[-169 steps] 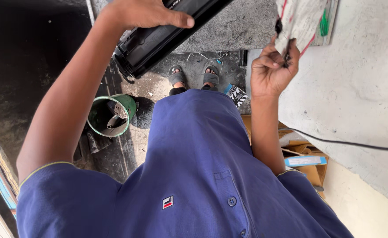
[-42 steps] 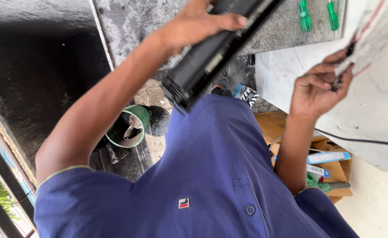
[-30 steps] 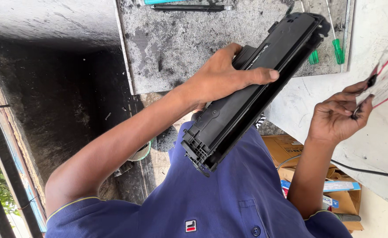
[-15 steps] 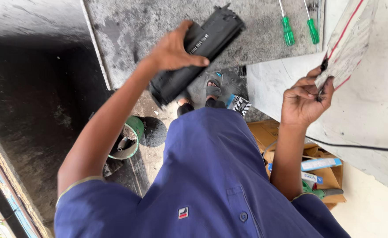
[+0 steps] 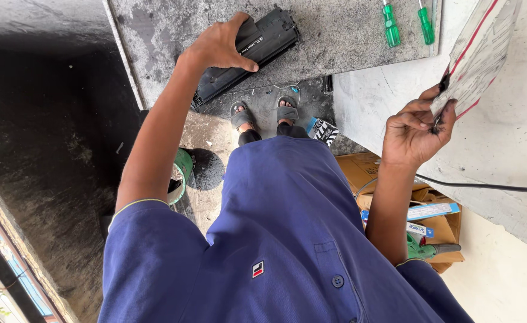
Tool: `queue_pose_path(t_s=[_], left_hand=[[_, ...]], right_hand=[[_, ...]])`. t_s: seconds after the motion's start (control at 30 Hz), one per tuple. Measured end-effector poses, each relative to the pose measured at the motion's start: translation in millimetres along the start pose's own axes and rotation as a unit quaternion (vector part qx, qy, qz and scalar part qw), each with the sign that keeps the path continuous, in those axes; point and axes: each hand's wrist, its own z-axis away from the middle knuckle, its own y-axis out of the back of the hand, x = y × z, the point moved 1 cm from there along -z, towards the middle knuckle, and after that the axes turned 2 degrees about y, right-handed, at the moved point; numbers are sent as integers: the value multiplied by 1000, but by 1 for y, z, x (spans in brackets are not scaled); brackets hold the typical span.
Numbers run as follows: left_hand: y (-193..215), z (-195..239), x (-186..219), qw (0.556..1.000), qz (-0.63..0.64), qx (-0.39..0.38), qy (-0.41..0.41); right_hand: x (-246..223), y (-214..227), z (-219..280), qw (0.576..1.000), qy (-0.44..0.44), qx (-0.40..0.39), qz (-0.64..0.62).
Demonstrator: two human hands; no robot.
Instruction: The person opens a sealed toner powder pouch and pours the powder into a disassembled printer toner cartridge. They repeatedly lift and tilt the cartridge to distribute the powder, then set it down on the work surface.
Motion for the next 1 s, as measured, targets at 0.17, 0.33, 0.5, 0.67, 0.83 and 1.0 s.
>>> queue_pose_path(t_s=[0.17, 0.33, 0.5, 0.67, 0.83, 1.0], left_hand=[[-4, 0, -9, 999, 19, 21, 15], [-10, 4, -19, 995, 76, 67, 2], [-11, 28, -10, 934, 330, 134, 22], [-21, 50, 10, 804, 560, 184, 76], [-31, 48, 14, 764, 589, 243, 101], [-32, 49, 20, 739, 589, 306, 112]], right_hand=[[-2, -1, -5, 1000, -4, 2, -7], [0, -2, -7, 1000, -8, -4, 6], [4, 0, -10, 1000, -11, -7, 10], [11, -2, -15, 1000, -23, 2, 12], [14, -6, -19, 999, -33, 4, 18], [15, -1, -24, 998, -33, 0, 56]])
